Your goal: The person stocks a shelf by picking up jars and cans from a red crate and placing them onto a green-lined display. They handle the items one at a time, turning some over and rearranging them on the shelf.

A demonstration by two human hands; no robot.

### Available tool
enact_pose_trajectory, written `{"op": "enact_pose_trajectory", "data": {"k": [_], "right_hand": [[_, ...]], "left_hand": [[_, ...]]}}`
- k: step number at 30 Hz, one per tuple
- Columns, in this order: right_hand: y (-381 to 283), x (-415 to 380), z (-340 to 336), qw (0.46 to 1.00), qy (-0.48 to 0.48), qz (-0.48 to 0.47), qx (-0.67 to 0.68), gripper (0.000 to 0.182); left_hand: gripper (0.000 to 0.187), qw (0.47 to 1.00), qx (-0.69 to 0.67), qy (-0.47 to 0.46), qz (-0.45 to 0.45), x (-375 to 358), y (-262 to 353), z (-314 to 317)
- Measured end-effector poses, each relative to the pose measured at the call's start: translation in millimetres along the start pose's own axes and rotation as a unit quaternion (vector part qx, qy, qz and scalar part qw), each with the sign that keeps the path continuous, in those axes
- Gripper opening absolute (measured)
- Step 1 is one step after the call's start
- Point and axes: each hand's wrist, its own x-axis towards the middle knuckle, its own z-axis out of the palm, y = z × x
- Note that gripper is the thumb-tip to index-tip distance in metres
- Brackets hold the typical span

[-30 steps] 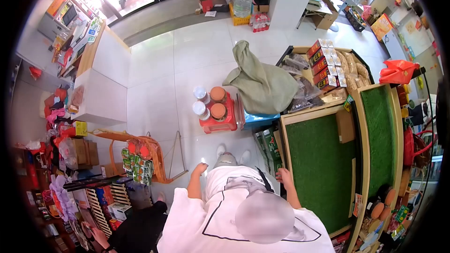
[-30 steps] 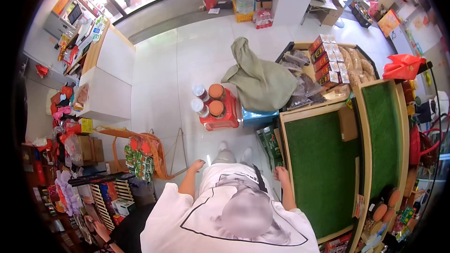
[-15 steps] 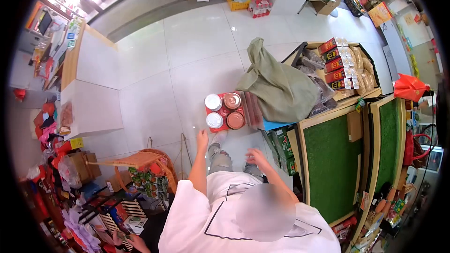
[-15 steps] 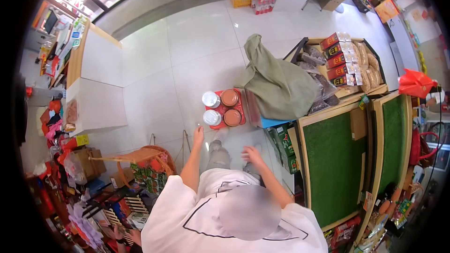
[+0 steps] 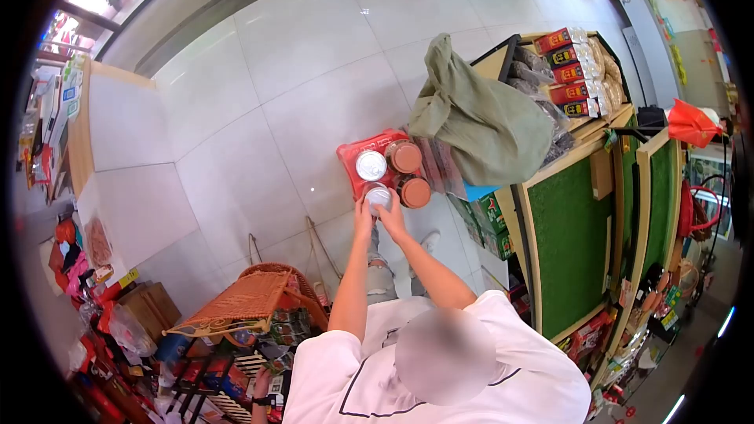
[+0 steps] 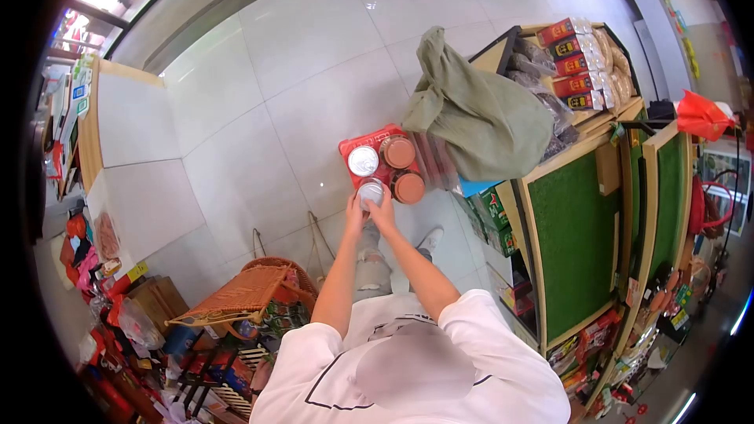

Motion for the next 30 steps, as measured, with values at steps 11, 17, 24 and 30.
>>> {"op": "enact_pose_trajectory", "data": {"k": [11, 17, 24, 30], "right_hand": [[9, -101, -49, 0.989, 0.006, -0.132, 0.062, 0.071], [49, -174, -125, 0.976, 0.097, -0.196, -0.005, 0.063], [114, -276, -259, 0.925, 0.277, -0.239, 0.105, 0.065], [149, -388, -354, 0.879, 0.419, -0.149, 0.172, 0.072]], "left_hand": [[0.045, 0.978, 0.162, 0.025, 0.130, -102, -12, 9], [0.064, 0.938, 0.311, 0.032, 0.152, -183, -57, 70], [0.058, 0.889, 0.423, -0.140, 0.106, -277, -175, 167], [0.053, 0.700, 0.537, -0.399, 0.249, -342, -263, 236]]}}
